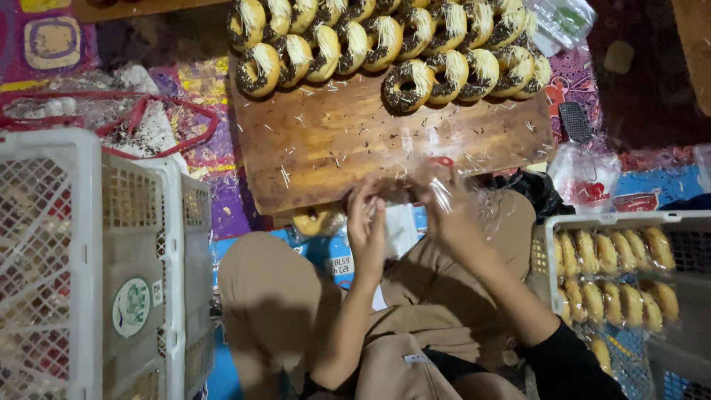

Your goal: The person sits on the floor and repeatedly picks up ring-shaped pastries from a wooden board. They place each pastry into a clear plastic bag, seal it, and then place the packaged item into a white plastic crate. The process is repeated for multiple pastries.

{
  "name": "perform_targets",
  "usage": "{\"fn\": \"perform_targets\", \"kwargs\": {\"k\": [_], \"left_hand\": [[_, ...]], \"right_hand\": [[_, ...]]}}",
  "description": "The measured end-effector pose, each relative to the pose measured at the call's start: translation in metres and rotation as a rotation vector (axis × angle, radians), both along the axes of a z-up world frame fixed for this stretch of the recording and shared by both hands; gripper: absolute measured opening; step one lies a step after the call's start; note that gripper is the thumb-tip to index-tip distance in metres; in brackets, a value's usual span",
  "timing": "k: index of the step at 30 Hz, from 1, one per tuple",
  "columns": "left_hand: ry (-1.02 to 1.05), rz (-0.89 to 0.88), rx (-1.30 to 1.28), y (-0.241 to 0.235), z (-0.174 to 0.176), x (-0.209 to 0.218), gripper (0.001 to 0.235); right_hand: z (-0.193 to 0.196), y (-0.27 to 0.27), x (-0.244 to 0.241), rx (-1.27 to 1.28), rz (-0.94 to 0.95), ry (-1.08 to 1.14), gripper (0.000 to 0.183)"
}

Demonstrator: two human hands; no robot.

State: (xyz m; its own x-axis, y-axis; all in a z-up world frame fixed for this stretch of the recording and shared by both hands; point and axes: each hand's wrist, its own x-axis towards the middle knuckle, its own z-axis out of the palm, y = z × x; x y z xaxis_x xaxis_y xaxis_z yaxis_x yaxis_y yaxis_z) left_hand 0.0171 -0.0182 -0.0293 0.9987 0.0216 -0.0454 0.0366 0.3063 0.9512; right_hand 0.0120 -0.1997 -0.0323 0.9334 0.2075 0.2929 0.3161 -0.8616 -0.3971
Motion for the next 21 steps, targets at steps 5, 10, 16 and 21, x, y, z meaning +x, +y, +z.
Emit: {"fn": "perform_targets", "kwargs": {"k": [5, 10, 16, 21], "left_hand": [[0.019, -0.278, -0.666, 0.003, -0.015, 0.044, 0.083], [0.347, 0.038, -0.719, 0.005, -0.043, 0.071, 0.049], [0.285, 0.323, -1.157, 0.081, -0.065, 0.096, 0.019], [0.162, 0.197, -1.321, 0.104, -0.062, 0.105, 0.025]], "right_hand": [[0.023, 0.056, -0.001, -0.21, 0.235, 0.054, 0.065], [0.045, 0.043, 0.037, 0.118, 0.502, 0.261, 0.061], [0.024, -0.052, 0.18, -0.099, 0.092, 0.073, 0.105], [-0.014, -0.074, 0.237, -0.282, 0.099, 0.106, 0.11]]}}
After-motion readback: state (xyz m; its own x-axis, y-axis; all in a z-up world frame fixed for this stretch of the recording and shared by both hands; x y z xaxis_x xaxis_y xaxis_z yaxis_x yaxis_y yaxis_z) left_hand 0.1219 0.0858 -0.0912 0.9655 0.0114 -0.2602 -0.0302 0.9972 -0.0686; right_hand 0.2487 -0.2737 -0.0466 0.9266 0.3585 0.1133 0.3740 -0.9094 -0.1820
